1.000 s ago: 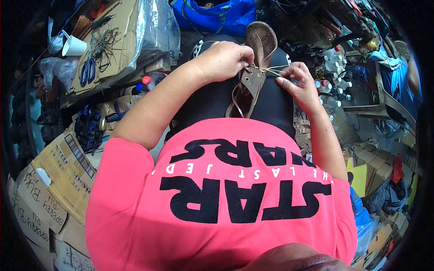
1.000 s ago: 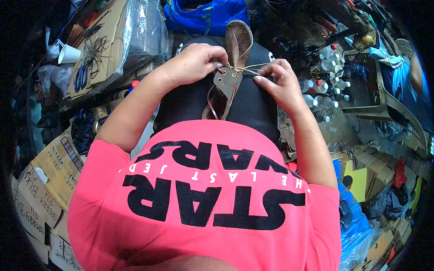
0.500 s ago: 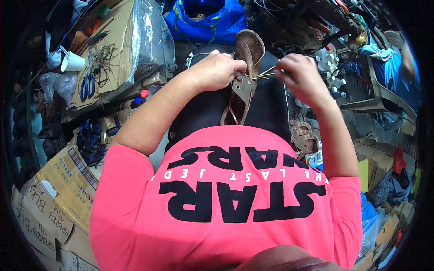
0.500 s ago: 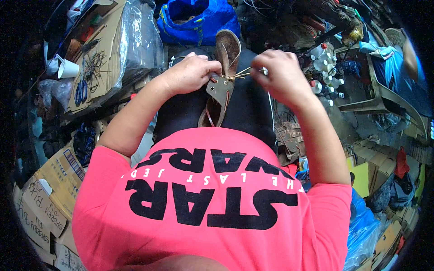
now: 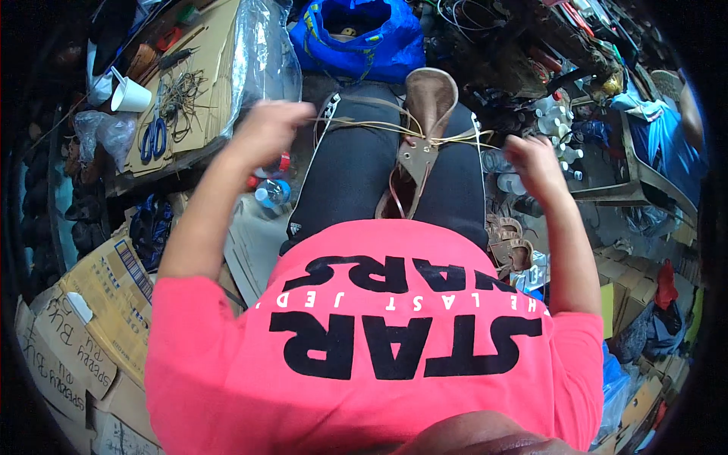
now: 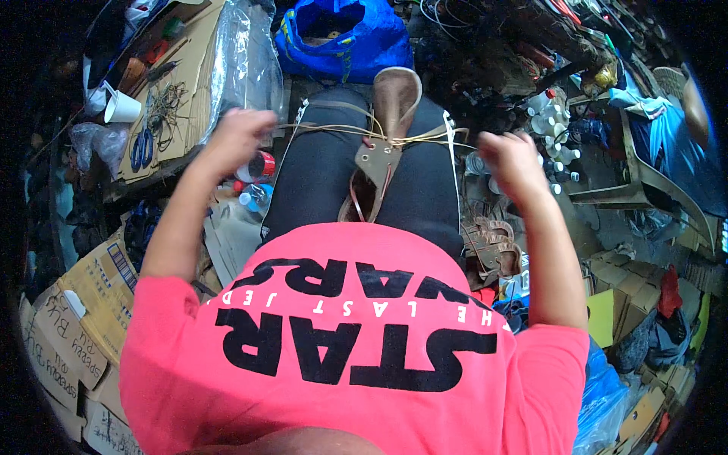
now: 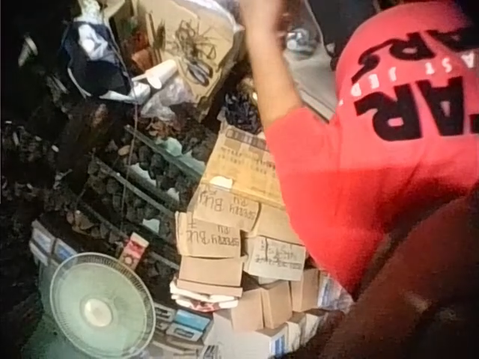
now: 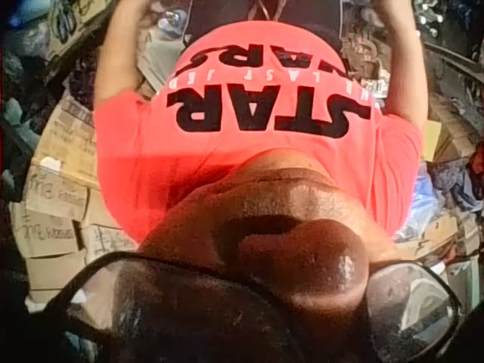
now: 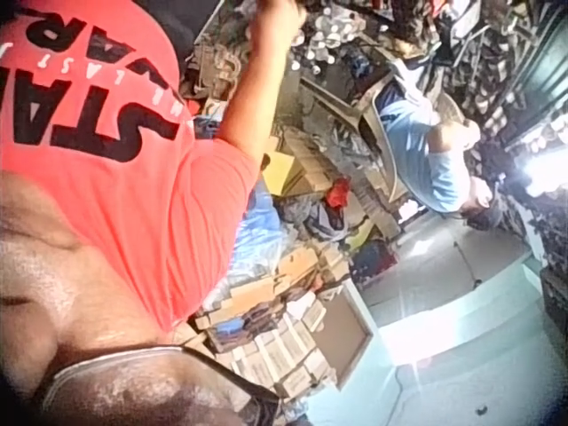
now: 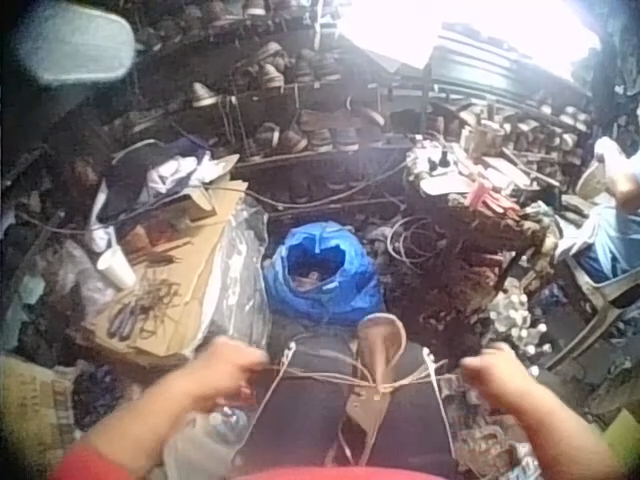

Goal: Stitching or threading components for a shoe upper.

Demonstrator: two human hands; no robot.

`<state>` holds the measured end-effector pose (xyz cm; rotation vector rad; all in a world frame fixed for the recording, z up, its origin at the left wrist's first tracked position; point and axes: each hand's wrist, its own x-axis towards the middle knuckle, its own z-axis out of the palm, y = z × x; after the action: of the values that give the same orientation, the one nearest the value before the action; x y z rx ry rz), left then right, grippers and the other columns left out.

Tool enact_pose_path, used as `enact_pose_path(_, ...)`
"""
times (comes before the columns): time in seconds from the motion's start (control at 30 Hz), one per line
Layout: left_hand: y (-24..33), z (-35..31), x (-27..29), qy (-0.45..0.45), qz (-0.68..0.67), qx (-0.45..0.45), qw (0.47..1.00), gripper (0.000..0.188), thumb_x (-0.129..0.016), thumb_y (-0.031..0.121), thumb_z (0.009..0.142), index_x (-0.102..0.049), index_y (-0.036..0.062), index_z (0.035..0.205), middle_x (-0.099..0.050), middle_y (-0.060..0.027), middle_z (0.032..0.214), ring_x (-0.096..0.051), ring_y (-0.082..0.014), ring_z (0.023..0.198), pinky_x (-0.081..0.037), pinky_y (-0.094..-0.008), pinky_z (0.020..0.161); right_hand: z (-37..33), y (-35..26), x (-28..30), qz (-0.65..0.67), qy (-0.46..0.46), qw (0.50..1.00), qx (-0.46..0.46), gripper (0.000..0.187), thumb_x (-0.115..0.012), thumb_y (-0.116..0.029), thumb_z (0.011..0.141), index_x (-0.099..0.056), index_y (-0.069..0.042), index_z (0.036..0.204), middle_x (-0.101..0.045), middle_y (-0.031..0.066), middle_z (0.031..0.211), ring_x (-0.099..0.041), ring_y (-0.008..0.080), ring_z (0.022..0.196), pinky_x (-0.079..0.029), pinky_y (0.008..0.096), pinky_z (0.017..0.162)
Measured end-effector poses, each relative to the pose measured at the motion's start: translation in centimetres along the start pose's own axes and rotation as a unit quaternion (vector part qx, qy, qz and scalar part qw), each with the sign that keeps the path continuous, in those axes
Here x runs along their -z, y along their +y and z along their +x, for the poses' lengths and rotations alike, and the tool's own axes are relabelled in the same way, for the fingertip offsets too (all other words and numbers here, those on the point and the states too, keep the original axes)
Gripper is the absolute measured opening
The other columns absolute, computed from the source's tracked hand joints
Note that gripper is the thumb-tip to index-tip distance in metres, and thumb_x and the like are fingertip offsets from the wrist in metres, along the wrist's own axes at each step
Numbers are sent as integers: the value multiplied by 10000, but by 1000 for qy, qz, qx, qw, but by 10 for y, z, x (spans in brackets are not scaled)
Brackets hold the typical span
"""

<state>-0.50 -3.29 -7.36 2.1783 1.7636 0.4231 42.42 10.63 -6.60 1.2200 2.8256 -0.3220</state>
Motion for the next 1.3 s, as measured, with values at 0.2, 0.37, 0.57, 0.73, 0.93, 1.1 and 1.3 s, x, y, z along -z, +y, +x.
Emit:
enact_pose_path(0.2, -5, -4, 63, 151, -461, 50, 873, 102, -577, 137, 918, -612, 43, 901, -601, -20, 840, -556, -140, 770, -450, -275, 738, 13, 15, 15, 769, 163, 617, -44, 146, -628, -135, 885, -630, -9, 958, -627, 49, 906, -602, 135, 881, -472, 318, 878)
enact_pose_path(0.37, 93, 33, 67, 52, -737, -119, 663, 164, -532, 200, 954, -570, 41, 941, -591, -109, 865, -587, -183, 775, -485, -277, 707, 47, -82, 48, 888, -17, 430, 163, 210, -475, -252, 984, -555, -62, 942, -582, 56, 883, -550, 166, 812, -466, 339, 820)
enact_pose_path(0.57, 52, -10, 70, -33, -69, -32, 997, 91, -635, 80, 834, -615, -3, 865, -592, -61, 796, -587, -155, 759, -460, -291, 674, -4, -46, 23, 365, -56, 929, 31, 235, -607, -217, 905, -641, -15, 1019, -619, 26, 769, -518, 82, 670, -442, 249, 670)
enact_pose_path(0.73, -103, -124, 216, 221, 252, 288, 897, 221, -620, 163, 859, -667, 61, 1050, -664, -116, 1035, -641, -234, 940, -487, -324, 808, -110, 157, 9, 132, -1, 942, -309, 306, -602, -237, 889, -635, -85, 1152, -676, 124, 1061, -634, 166, 960, -454, 280, 870)
enact_pose_path(0.93, -137, -146, 230, 247, 339, 447, 790, 303, -611, 357, 847, -694, 159, 1061, -669, -123, 1062, -642, -288, 981, -484, -376, 850, -252, 299, 24, -112, -153, 885, -425, 418, -661, -271, 803, -609, -177, 1207, -627, 171, 1124, -614, 316, 1029, -470, 399, 883)
enact_pose_path(1.1, 21, -14, 37, 146, -38, 86, 985, 225, -662, 82, 782, -692, 40, 1001, -645, -105, 960, -609, -214, 917, -477, -303, 814, -63, 47, -28, 264, 43, 940, -212, 434, -716, -214, 793, -621, -185, 1215, -571, 119, 1028, -601, 256, 1004, -472, 349, 865)
enact_pose_path(1.3, 92, 33, -34, 88, -153, -80, 981, 354, -676, 103, 804, -651, 156, 1152, -650, -99, 1067, -616, -226, 892, -483, -322, 843, -2, -65, -33, 310, 117, 942, -51, 201, -736, -175, 775, -640, -50, 900, -567, 54, 895, -546, 181, 804, -440, 306, 691)
